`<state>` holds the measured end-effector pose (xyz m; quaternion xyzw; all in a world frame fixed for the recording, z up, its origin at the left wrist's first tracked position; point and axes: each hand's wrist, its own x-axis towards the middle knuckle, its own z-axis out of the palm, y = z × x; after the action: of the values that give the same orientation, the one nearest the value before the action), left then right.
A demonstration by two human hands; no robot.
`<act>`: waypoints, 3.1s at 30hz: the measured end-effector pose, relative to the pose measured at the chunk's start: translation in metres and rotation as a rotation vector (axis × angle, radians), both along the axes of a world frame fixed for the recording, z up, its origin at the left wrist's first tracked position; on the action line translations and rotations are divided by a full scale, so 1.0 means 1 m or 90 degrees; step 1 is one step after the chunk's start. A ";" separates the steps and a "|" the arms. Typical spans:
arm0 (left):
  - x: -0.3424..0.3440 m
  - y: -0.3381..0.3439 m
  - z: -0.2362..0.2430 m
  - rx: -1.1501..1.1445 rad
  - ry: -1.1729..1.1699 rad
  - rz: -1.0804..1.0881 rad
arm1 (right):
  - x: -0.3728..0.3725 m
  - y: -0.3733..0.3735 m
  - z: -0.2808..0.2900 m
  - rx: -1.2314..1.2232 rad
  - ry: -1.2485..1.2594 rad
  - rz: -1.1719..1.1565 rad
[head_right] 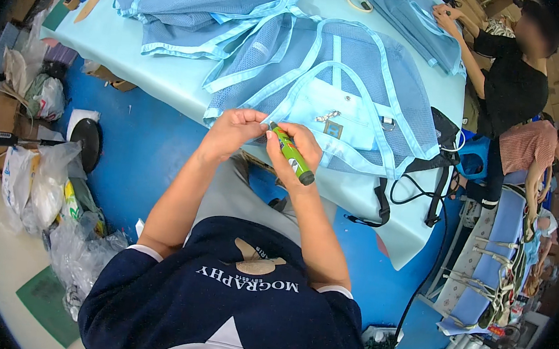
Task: Finishing blue mesh bags by trimming loose threads or sealing seams using a handheld electronic tool.
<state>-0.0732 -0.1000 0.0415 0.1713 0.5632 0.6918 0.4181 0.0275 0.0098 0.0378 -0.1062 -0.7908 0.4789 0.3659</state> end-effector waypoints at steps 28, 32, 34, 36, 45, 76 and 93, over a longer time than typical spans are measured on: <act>0.008 0.003 -0.005 0.043 0.029 0.025 | -0.001 -0.001 -0.003 0.033 0.040 -0.032; 0.007 0.002 -0.004 0.032 0.019 0.021 | -0.001 -0.001 -0.003 -0.007 0.032 -0.038; 0.007 0.001 -0.004 0.027 0.011 0.008 | -0.001 0.000 -0.004 -0.002 0.040 -0.020; 0.007 0.002 -0.003 0.031 0.008 0.014 | -0.001 0.000 -0.004 0.037 0.049 -0.029; 0.008 0.002 -0.003 0.028 0.001 0.019 | -0.002 0.000 -0.001 0.058 0.082 -0.012; 0.012 0.007 -0.008 0.046 -0.019 0.033 | -0.002 -0.002 -0.001 0.015 0.015 -0.070; 0.011 0.006 -0.018 0.051 -0.025 0.046 | -0.003 -0.001 -0.006 -0.027 0.023 -0.070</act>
<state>-0.0626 -0.0939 0.0233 0.1540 0.5324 0.7318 0.3967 0.0241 0.0084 0.0314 -0.1486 -0.7668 0.4762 0.4039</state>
